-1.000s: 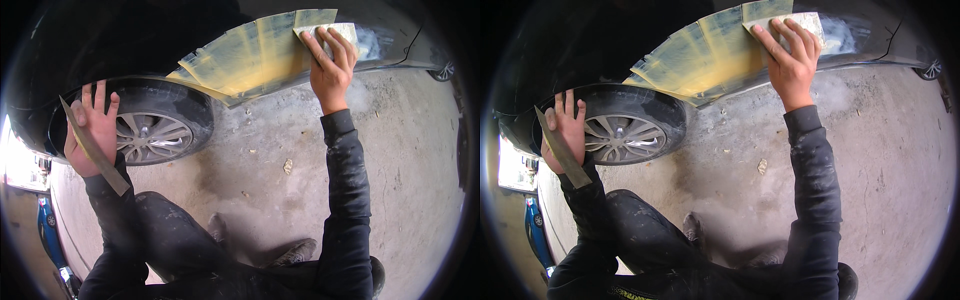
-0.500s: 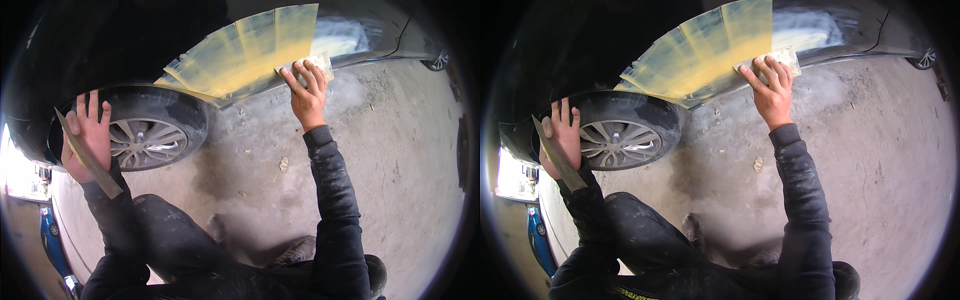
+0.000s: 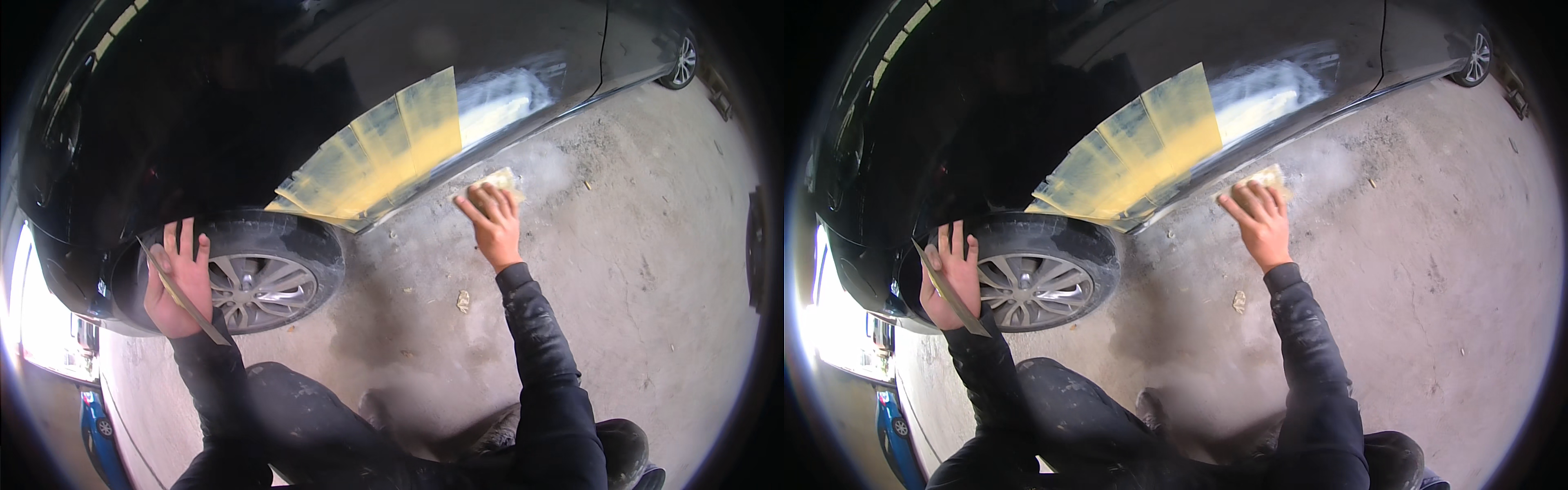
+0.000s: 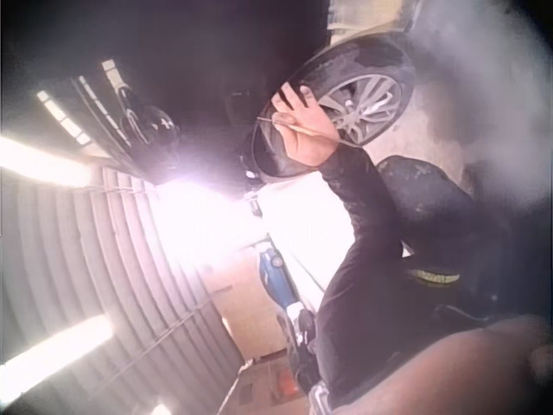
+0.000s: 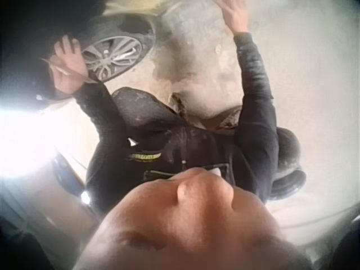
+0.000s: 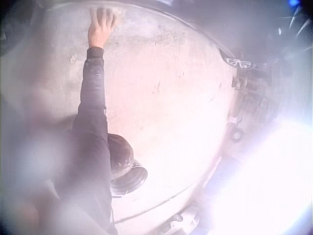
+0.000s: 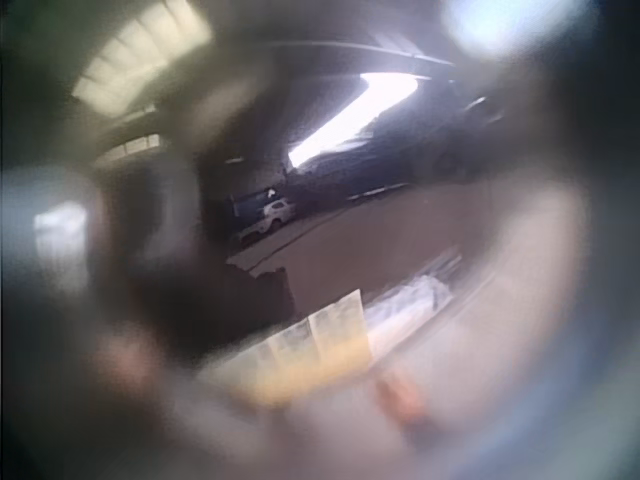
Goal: The person applies a yellow body filler to the rear wheel arch and hood of a black car using a metal scraper. They spread the filler in multiple strokes, then smooth the surface with a sanding block.
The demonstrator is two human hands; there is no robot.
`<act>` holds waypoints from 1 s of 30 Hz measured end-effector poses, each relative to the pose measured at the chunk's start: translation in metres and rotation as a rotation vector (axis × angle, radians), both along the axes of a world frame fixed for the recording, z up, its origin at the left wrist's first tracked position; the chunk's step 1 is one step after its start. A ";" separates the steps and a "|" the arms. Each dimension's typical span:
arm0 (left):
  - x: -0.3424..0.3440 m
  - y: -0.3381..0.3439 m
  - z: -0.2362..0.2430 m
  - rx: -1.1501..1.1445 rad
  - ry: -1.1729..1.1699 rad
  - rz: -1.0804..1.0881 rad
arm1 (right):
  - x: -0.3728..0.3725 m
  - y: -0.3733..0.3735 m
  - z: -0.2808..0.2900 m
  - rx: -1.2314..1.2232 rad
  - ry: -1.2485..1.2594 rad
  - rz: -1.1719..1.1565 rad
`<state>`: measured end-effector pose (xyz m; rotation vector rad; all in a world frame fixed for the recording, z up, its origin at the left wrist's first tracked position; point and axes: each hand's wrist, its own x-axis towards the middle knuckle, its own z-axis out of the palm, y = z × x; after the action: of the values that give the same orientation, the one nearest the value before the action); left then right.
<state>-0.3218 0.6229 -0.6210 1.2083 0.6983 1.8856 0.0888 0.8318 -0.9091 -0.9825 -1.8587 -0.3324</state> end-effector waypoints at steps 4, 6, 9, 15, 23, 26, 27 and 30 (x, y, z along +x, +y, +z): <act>0.001 0.001 -0.004 -0.014 0.037 0.061 | 0.014 0.017 0.039 0.089 0.104 -0.040; 0.002 0.002 -0.005 0.002 0.041 0.038 | 0.016 0.030 0.065 0.139 0.127 -0.019; 0.003 0.004 -0.005 0.019 0.052 0.018 | 0.014 0.052 0.104 0.241 0.180 0.004; 0.005 0.001 -0.006 -0.006 0.033 0.094 | 0.005 0.086 0.151 0.419 0.279 0.017; 0.006 -0.004 0.000 -0.020 0.044 0.079 | -0.010 0.106 0.155 0.473 0.352 0.065; 0.004 -0.003 0.002 -0.011 0.028 0.041 | -0.010 0.109 0.149 0.465 0.352 0.075; 0.003 -0.003 0.002 -0.008 0.022 0.033 | -0.009 0.109 0.146 0.454 0.348 0.075; 0.001 -0.001 0.001 -0.006 -0.054 0.082 | -0.008 0.104 0.132 0.407 0.332 0.085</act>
<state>-0.3207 0.6214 -0.6197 1.1364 0.7338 1.9744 0.0808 0.9357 -0.7767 -0.6336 -1.4513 -0.4468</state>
